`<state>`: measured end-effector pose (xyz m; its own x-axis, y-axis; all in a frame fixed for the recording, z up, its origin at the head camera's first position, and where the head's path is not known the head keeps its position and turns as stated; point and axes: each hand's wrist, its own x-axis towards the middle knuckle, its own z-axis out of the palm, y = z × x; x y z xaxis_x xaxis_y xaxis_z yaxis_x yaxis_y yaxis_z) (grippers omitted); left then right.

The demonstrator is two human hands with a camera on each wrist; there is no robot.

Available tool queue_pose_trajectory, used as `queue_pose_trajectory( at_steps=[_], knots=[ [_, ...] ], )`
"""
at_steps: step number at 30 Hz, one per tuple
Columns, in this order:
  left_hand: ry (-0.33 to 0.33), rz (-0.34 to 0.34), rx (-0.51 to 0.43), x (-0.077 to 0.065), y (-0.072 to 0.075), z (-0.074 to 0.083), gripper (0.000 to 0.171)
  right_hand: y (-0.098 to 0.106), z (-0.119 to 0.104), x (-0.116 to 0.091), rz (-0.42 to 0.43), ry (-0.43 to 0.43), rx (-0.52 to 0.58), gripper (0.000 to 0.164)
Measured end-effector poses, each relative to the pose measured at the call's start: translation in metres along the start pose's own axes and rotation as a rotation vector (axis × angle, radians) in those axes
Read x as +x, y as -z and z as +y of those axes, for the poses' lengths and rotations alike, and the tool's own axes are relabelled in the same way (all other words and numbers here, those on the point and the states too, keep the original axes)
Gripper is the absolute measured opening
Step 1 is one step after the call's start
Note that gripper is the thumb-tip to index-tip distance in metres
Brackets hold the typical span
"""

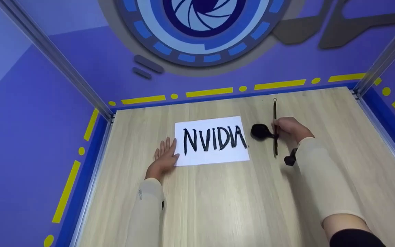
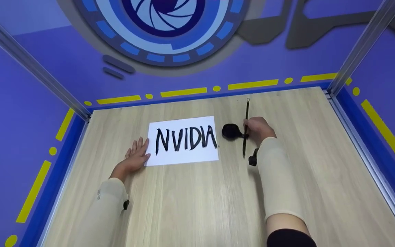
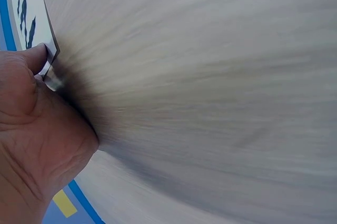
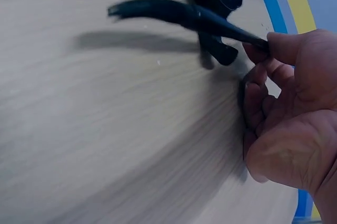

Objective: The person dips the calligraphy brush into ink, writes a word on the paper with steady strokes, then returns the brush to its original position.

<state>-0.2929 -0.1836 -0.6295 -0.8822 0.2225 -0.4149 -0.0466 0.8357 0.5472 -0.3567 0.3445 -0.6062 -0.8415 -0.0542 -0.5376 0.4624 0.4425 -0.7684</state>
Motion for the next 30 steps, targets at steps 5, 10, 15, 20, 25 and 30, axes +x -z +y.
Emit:
queue_pose_trajectory(
  at_steps=[5, 10, 15, 20, 25, 30],
  knots=[
    [-0.008, 0.011, 0.007, 0.0, 0.001, 0.0, 0.07, -0.001, 0.0, 0.002, 0.002, -0.016, -0.02, 0.042],
    [-0.004, 0.01, -0.009, 0.006, -0.001, -0.006, 0.071, 0.0, 0.0, 0.001, 0.013, -0.043, -0.064, 0.043],
    [0.026, -0.015, 0.016, 0.015, -0.003, -0.012, 0.072, -0.001, -0.001, 0.001, 0.018, -0.046, -0.055, 0.042],
    [0.029, -0.021, 0.006, 0.018, -0.004, -0.013, 0.072, -0.002, 0.0, 0.001, 0.034, -0.044, -0.045, 0.041],
    [0.015, -0.008, -0.009, 0.013, -0.004, -0.01, 0.072, -0.003, 0.003, 0.001, 0.052, -0.038, -0.081, 0.039],
    [0.025, -0.011, 0.005, 0.012, -0.003, -0.009, 0.072, -0.004, 0.005, 0.003, 0.057, -0.039, -0.104, 0.043]
  ],
)
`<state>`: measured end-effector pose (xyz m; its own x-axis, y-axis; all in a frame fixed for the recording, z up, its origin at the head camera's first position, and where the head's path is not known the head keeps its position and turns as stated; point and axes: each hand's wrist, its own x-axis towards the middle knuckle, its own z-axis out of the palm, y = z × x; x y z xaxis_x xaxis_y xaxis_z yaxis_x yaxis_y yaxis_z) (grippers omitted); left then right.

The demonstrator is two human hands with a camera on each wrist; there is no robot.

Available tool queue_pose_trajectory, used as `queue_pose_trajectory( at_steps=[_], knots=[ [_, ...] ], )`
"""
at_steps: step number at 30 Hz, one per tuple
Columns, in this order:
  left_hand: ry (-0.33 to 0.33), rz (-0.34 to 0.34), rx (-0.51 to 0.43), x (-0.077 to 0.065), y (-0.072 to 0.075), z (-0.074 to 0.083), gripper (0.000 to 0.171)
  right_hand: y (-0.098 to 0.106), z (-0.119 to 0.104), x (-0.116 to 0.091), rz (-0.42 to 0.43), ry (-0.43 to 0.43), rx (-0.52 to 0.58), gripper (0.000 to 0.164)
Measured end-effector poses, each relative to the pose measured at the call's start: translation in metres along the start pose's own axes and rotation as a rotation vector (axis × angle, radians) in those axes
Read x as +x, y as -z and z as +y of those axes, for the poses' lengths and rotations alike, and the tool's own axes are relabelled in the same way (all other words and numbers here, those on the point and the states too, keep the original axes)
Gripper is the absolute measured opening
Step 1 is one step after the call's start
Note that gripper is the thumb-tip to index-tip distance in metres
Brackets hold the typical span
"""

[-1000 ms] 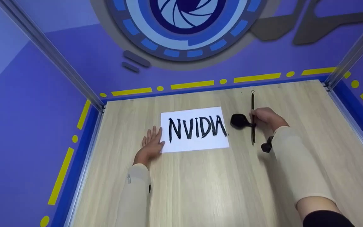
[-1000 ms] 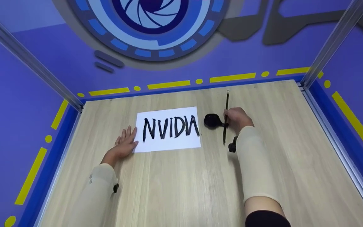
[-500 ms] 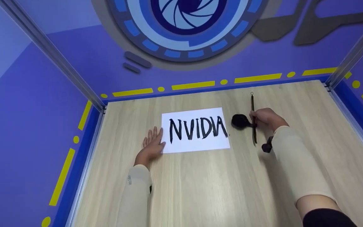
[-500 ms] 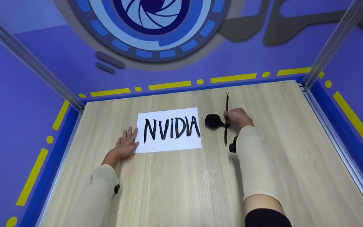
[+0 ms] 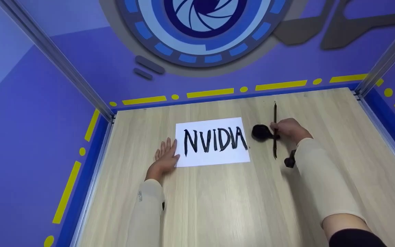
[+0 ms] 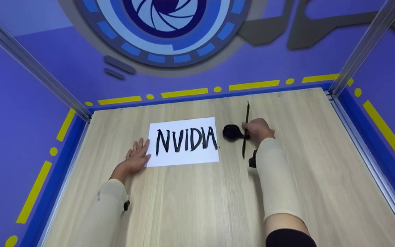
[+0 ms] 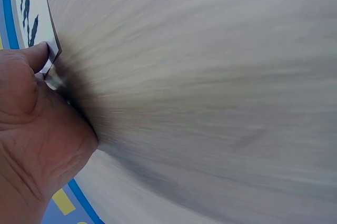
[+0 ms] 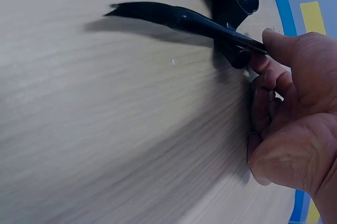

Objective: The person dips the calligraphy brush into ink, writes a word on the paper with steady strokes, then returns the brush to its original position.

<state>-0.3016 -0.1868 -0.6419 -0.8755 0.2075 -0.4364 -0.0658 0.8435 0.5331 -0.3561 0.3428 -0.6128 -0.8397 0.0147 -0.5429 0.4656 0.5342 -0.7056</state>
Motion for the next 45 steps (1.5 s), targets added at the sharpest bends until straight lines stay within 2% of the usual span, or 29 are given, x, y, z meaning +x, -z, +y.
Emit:
queue_pose_trajectory(
  at_steps=[12, 21, 29, 36, 45],
  knots=[
    [0.002, -0.006, 0.004, 0.01, -0.005, -0.002, 0.073, 0.003, 0.002, -0.003, 0.054, -0.003, -0.081, 0.05],
    [-0.015, 0.007, -0.026, 0.001, -0.004, 0.005, 0.072, 0.005, 0.003, -0.002, 0.064, 0.012, -0.11, 0.054],
    [-0.033, 0.034, -0.05, -0.006, 0.0, 0.01, 0.07, 0.004, 0.003, -0.002, 0.064, 0.047, -0.049, 0.047],
    [-0.031, 0.052, -0.036, -0.008, 0.002, 0.012, 0.069, 0.006, 0.007, -0.003, 0.029, 0.07, 0.049, 0.053],
    [-0.009, 0.052, -0.046, -0.008, 0.001, 0.006, 0.068, 0.003, 0.017, -0.004, 0.07, 0.094, 0.036, 0.059]
  ],
)
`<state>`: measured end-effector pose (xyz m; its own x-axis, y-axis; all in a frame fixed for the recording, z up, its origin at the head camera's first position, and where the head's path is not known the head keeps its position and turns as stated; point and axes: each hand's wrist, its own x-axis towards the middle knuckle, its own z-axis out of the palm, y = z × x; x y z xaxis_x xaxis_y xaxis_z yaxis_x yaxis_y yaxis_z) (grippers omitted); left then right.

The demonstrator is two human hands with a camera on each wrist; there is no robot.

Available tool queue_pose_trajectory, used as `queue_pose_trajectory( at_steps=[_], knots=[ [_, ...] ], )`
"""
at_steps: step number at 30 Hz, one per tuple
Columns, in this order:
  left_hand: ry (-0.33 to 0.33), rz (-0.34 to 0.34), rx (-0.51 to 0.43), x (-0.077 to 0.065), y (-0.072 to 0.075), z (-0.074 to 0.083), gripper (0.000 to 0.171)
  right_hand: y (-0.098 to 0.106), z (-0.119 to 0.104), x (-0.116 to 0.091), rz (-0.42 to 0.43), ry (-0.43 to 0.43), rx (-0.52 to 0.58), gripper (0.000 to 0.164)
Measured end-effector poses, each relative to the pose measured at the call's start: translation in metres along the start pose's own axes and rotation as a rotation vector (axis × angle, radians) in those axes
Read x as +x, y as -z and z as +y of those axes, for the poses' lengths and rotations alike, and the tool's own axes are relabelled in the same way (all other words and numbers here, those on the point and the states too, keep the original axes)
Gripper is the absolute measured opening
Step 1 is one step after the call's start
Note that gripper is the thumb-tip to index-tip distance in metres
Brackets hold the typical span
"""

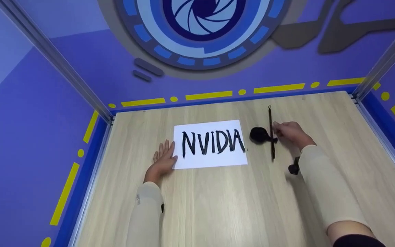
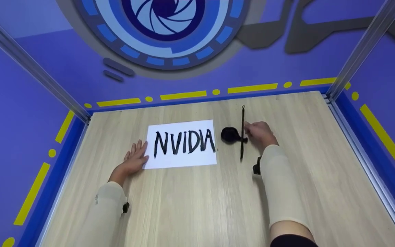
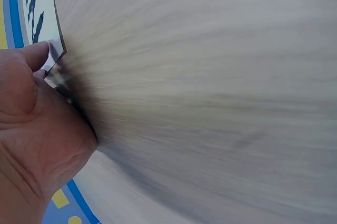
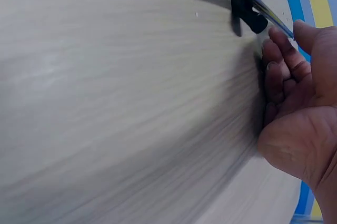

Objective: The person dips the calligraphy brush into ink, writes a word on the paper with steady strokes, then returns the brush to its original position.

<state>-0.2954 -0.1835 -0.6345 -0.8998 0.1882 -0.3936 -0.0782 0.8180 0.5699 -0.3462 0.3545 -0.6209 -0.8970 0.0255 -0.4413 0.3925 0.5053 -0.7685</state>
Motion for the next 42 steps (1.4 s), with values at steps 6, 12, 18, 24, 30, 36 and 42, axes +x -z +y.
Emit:
queue_pose_trajectory(
  at_steps=[6, 12, 18, 24, 30, 36, 42],
  knots=[
    [-0.009, 0.01, 0.006, 0.0, 0.002, -0.002, 0.071, -0.003, 0.003, 0.005, 0.008, 0.005, 0.031, 0.062],
    [0.004, 0.007, -0.008, 0.003, 0.002, -0.003, 0.073, -0.003, 0.007, 0.009, 0.002, 0.001, 0.04, 0.061],
    [0.0, 0.0, -0.028, 0.005, -0.002, 0.005, 0.074, 0.004, 0.014, 0.006, 0.012, -0.006, 0.047, 0.058],
    [-0.011, 0.006, -0.023, 0.008, -0.006, 0.008, 0.072, 0.008, 0.018, 0.006, 0.026, 0.004, 0.044, 0.06],
    [-0.009, 0.024, 0.002, 0.017, -0.013, 0.006, 0.073, 0.006, 0.019, 0.011, 0.052, 0.027, -0.005, 0.067],
    [-0.012, 0.06, -0.029, 0.021, -0.02, 0.005, 0.074, 0.008, 0.023, 0.011, 0.04, 0.031, 0.025, 0.069],
    [-0.011, 0.135, -0.112, 0.028, -0.029, 0.002, 0.078, 0.015, 0.024, -0.006, 0.002, 0.016, 0.117, 0.079]
  ],
)
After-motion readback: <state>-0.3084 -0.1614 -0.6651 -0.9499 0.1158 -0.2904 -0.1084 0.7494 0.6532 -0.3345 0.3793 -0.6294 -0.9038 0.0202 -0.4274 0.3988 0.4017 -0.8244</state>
